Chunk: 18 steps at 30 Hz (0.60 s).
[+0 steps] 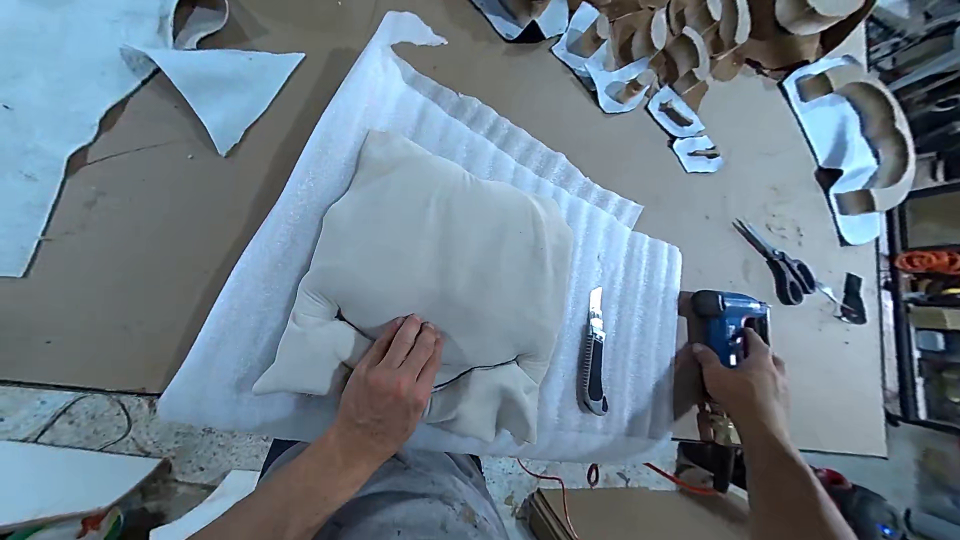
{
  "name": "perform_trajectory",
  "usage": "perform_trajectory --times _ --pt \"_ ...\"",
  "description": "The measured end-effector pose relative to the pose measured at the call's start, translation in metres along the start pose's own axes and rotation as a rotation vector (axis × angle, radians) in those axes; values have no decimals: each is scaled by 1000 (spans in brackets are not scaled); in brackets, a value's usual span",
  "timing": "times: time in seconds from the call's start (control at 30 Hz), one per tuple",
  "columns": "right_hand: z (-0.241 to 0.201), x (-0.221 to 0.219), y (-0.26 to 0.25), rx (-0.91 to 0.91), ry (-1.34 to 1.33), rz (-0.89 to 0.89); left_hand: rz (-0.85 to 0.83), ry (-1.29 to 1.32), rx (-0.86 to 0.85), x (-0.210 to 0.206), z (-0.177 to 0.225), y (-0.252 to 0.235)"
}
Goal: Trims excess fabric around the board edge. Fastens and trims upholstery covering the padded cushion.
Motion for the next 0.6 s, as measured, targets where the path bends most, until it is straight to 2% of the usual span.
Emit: perform_trajectory --times 0.17,0.27,0.33,0.4,0.47,0.6 --pt "-2 18 -22 64 96 -74 -30 6 7 2 1 -2" --pt "-28 60 8 16 88 -84 -17 26 34 2 -2 -1" --pt "-51 91 47 -19 -59 -155 -4 34 48 2 -3 1" --pt "-100 113 97 57 -155 -244 7 52 48 1 -4 -1" --pt "-173 117 149 173 -165 -367 14 82 31 2 -4 -1" --pt "-290 71 203 230 -97 -625 35 145 2 6 -6 0"
Point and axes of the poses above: each hand's wrist, its own y-axis away from the middle knuckle, its own x-axis out of the back of the hand, z = x × y, the point moved 5 cm from there along -y, towards the middle knuckle, and after that the axes turned 13 degrees about -z, right-handed, at the moved point
